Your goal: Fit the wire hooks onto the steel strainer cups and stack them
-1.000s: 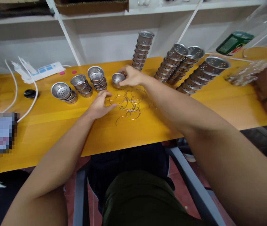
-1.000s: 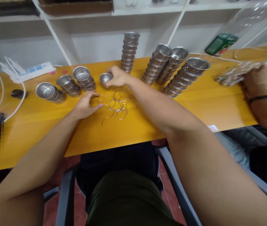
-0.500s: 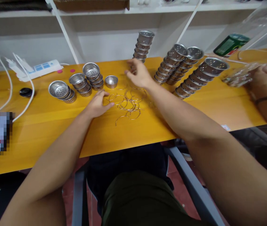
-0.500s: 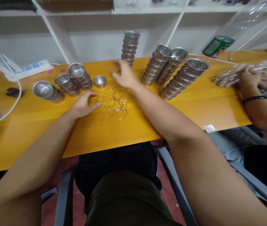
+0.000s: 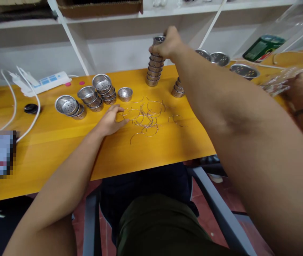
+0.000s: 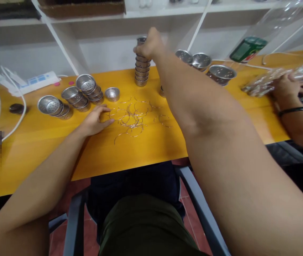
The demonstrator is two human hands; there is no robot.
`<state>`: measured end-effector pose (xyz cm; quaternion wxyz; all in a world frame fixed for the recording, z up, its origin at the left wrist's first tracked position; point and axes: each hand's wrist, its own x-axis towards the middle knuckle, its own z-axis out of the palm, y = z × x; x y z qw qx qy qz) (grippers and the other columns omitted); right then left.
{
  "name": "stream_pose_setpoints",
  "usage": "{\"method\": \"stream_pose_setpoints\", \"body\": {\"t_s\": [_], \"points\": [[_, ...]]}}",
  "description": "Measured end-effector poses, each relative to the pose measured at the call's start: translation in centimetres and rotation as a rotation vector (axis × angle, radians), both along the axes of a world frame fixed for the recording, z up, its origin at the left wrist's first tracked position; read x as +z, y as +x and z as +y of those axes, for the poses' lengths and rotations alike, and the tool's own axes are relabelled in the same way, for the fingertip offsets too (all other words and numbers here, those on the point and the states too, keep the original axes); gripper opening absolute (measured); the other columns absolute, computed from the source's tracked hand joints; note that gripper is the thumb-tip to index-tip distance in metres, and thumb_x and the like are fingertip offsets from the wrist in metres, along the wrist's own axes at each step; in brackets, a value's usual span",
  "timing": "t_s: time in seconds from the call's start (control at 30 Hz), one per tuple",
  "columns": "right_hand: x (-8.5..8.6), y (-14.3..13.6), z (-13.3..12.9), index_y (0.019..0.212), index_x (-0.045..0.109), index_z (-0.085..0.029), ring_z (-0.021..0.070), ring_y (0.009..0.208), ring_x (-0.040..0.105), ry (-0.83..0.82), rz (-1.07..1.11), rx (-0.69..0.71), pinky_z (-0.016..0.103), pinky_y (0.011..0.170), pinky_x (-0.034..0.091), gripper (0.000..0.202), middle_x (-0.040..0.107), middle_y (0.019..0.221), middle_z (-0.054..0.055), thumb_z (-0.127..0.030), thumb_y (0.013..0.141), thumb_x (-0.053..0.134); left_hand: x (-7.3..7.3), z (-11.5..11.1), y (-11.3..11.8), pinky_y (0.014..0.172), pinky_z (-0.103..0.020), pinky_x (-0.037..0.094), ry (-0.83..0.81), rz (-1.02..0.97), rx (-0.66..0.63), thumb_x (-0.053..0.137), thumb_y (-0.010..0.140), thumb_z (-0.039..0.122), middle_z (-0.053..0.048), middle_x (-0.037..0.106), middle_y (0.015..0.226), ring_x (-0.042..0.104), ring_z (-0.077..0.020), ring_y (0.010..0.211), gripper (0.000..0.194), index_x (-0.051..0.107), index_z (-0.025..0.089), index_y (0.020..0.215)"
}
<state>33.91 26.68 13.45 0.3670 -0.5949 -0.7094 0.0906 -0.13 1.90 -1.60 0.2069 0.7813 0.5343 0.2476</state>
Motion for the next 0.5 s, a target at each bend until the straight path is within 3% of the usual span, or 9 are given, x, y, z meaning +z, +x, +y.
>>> {"method": "stream_pose_setpoints", "body": {"t_s": [0.13, 0.23, 0.33, 0.4, 0.5], "points": [[1.8, -1.1, -3.8, 0.140, 0.074, 0.002, 0.0283, 0.144, 0.078, -0.105, -0.018, -0.139, 0.054, 0.138, 0.065, 0.044, 0.084, 0.158, 0.022, -0.018, 0.111, 0.101, -0.3, 0.2, 0.1, 0.160, -0.069, 0.046, 0.000, -0.015, -0.017, 0.097, 0.103, 0.053, -0.023, 0.068, 0.189, 0.064, -0.0467, 0.184, 0.062, 0.076, 0.023, 0.153], [3.0, -1.5, -5.6, 0.131, 0.075, 0.000, 0.0296, 0.144, 0.082, -0.096, -0.092, -0.148, 0.048, 0.134, 0.065, 0.034, 0.085, 0.156, 0.023, -0.019, 0.111, 0.094, -0.4, 0.3, 0.1, 0.160, -0.068, 0.047, 0.005, -0.017, -0.029, 0.098, 0.102, 0.054, -0.024, 0.069, 0.188, 0.064, -0.0475, 0.183, 0.064, 0.078, 0.021, 0.154], [3.1, -1.5, -6.1, 0.119, 0.077, -0.004, 0.0307, 0.143, 0.084, -0.096, -0.095, -0.159, 0.045, 0.126, 0.066, 0.025, 0.087, 0.156, 0.026, -0.022, 0.112, 0.092, -0.5, 0.4, 0.1, 0.159, -0.069, 0.048, 0.010, -0.033, -0.029, 0.098, 0.102, 0.057, -0.023, 0.069, 0.188, 0.065, -0.0471, 0.182, 0.065, 0.078, 0.023, 0.153], [2.8, -1.4, -5.9, 0.128, 0.079, -0.001, 0.0311, 0.149, 0.082, -0.080, -0.084, -0.154, 0.046, 0.126, 0.065, 0.039, 0.084, 0.164, 0.029, -0.031, 0.109, 0.098, -0.5, 0.4, 0.0, 0.159, -0.070, 0.049, 0.018, -0.042, -0.029, 0.099, 0.101, 0.057, -0.022, 0.070, 0.187, 0.065, -0.0466, 0.182, 0.064, 0.078, 0.025, 0.152], [2.2, -0.7, -5.6, 0.166, 0.068, 0.005, 0.0307, 0.161, 0.077, -0.078, -0.106, -0.089, 0.046, 0.132, 0.060, 0.094, 0.078, 0.175, 0.030, -0.042, 0.097, 0.111, -0.6, 0.4, -0.1, 0.159, -0.072, 0.048, 0.025, -0.034, -0.035, 0.098, 0.102, 0.056, -0.023, 0.070, 0.186, 0.065, -0.0475, 0.182, 0.062, 0.077, 0.024, 0.151]]}}
